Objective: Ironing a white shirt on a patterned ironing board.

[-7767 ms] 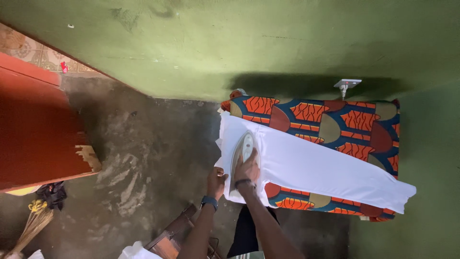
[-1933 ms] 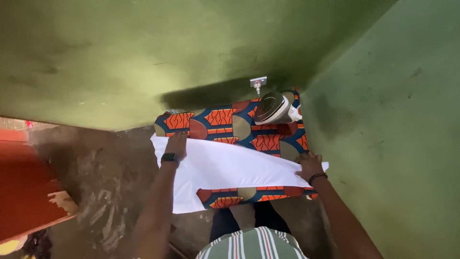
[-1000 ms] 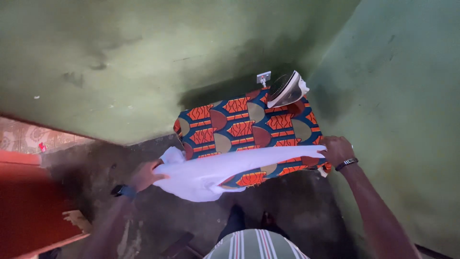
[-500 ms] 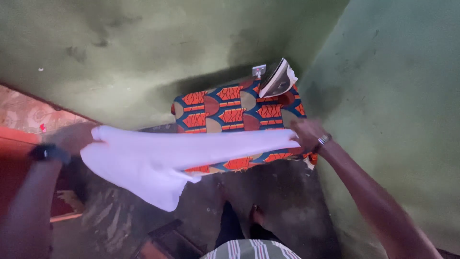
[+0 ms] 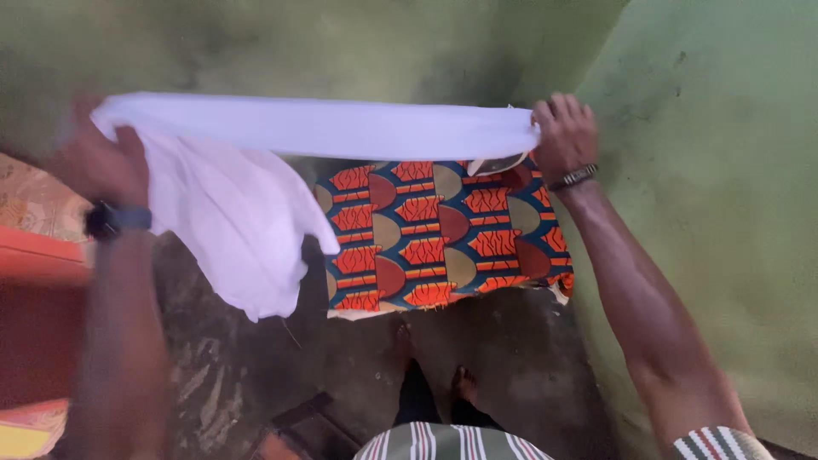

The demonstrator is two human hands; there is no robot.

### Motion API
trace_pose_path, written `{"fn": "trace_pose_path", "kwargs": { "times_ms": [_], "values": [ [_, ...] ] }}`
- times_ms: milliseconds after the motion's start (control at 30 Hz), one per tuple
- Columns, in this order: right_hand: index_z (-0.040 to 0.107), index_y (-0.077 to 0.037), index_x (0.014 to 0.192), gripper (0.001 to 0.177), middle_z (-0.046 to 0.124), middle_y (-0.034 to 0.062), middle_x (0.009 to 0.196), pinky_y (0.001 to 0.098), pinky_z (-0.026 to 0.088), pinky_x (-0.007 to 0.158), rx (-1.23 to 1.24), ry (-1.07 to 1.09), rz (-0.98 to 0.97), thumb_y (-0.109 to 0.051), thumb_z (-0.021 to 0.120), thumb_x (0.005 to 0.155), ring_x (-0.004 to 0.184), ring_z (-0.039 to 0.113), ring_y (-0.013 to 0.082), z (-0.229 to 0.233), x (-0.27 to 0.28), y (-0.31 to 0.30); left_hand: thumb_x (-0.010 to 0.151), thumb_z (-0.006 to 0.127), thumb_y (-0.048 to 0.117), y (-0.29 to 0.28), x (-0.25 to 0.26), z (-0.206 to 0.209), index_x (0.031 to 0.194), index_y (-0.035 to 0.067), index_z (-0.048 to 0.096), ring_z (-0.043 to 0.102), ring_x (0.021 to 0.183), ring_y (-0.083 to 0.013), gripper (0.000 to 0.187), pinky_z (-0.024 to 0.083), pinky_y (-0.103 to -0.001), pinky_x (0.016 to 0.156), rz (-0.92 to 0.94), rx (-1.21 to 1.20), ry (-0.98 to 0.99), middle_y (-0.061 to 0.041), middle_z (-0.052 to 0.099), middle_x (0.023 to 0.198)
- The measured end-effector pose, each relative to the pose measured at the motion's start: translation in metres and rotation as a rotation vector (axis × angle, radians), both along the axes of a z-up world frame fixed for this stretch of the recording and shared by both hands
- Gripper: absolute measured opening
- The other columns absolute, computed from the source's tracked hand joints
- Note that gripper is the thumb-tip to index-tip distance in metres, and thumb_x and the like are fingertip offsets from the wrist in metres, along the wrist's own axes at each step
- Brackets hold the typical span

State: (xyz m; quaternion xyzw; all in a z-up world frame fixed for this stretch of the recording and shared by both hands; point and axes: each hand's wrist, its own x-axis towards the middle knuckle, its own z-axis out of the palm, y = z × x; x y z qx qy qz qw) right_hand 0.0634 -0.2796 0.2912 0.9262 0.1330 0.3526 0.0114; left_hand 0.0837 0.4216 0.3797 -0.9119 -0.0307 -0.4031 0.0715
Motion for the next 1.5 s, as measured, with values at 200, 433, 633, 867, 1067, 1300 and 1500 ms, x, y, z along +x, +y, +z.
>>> {"fn": "trace_pose_path", "kwargs": {
  "times_ms": [200, 433, 633, 867, 1067, 1300, 1500],
  "values": [
    [0.070, -0.013, 0.098, 0.007, 0.067, 0.0091, 0.103, 0.0436, 0.046, 0.094, -0.029, 0.140, -0.173, -0.009, 0.064, 0.102, 0.104, 0.061, 0.0241, -0.103, -0.007, -0.066, 0.063, 0.083, 0.019, -0.036, -0.035, -0.175, 0.138, 0.001, 0.057, 0.070, 0.097, -0.0415, 0.081, 0.051, -0.053, 0.091, -0.200, -0.311, 0.191, -0.019, 0.075, 0.108],
    [0.067, -0.017, 0.101, 0.005, 0.062, 0.0060, 0.104, 0.0433, 0.042, 0.099, -0.059, 0.377, -0.433, -0.016, 0.069, 0.096, 0.110, 0.058, 0.0258, -0.246, -0.031, -0.099, 0.081, 0.076, 0.013, -0.117, -0.082, -0.339, 0.116, 0.015, 0.067, 0.071, 0.089, -0.0325, 0.037, 0.057, -0.044, 0.077, -0.531, -0.325, 0.563, -0.012, 0.075, 0.101],
    [0.065, -0.015, 0.093, 0.015, 0.061, 0.0076, 0.109, 0.0453, 0.039, 0.103, 0.038, 0.513, -0.427, -0.022, 0.071, 0.082, 0.115, 0.057, 0.0273, -0.312, -0.067, -0.081, 0.090, 0.062, -0.001, -0.109, -0.105, -0.401, 0.116, 0.006, 0.058, 0.068, 0.085, -0.0224, 0.028, 0.059, -0.033, 0.070, -0.755, 0.004, 1.167, -0.011, 0.066, 0.116],
    [0.062, -0.015, 0.123, 0.044, 0.057, 0.0105, 0.140, 0.0474, 0.033, 0.116, -0.054, 0.625, -0.645, -0.018, 0.071, 0.081, 0.139, 0.048, 0.0288, -0.327, -0.103, -0.098, 0.080, 0.071, 0.009, -0.122, -0.116, -0.373, 0.116, 0.005, 0.054, 0.066, 0.098, -0.0311, 0.040, 0.055, -0.045, 0.075, -0.845, 0.030, 1.155, -0.016, 0.060, 0.121],
    [0.044, -0.004, 0.148, 0.072, 0.045, 0.0292, 0.149, 0.0518, 0.046, 0.105, 0.581, 0.755, -1.110, -0.027, 0.074, 0.087, 0.131, 0.051, 0.0429, -0.401, -0.125, -0.137, 0.083, 0.067, 0.010, -0.171, -0.145, -0.363, 0.129, 0.005, 0.050, 0.060, 0.111, -0.0282, 0.049, 0.055, -0.041, 0.083, -0.449, -0.023, 1.323, -0.017, 0.054, 0.130],
    [0.053, -0.002, 0.138, 0.060, 0.066, 0.0271, 0.128, 0.0489, 0.055, 0.095, 1.172, 0.667, -0.948, -0.030, 0.076, 0.090, 0.115, 0.066, 0.0406, -0.383, -0.128, -0.137, 0.081, 0.066, 0.012, -0.234, -0.188, -0.392, 0.131, 0.005, 0.053, 0.058, 0.118, -0.0330, 0.052, 0.052, -0.045, 0.089, -0.314, -0.173, 0.970, -0.020, 0.056, 0.132],
    [0.056, -0.005, 0.135, 0.071, 0.063, 0.0217, 0.130, 0.0484, 0.055, 0.094, 0.978, 0.686, -1.045, -0.026, 0.085, 0.074, 0.118, 0.063, 0.0377, -0.349, -0.106, -0.124, 0.074, 0.073, 0.019, -0.297, -0.200, -0.357, 0.141, -0.001, 0.046, 0.043, 0.135, -0.0415, 0.075, 0.038, -0.051, 0.112, -0.017, -0.403, 1.198, -0.024, 0.046, 0.146]
  ]
}}
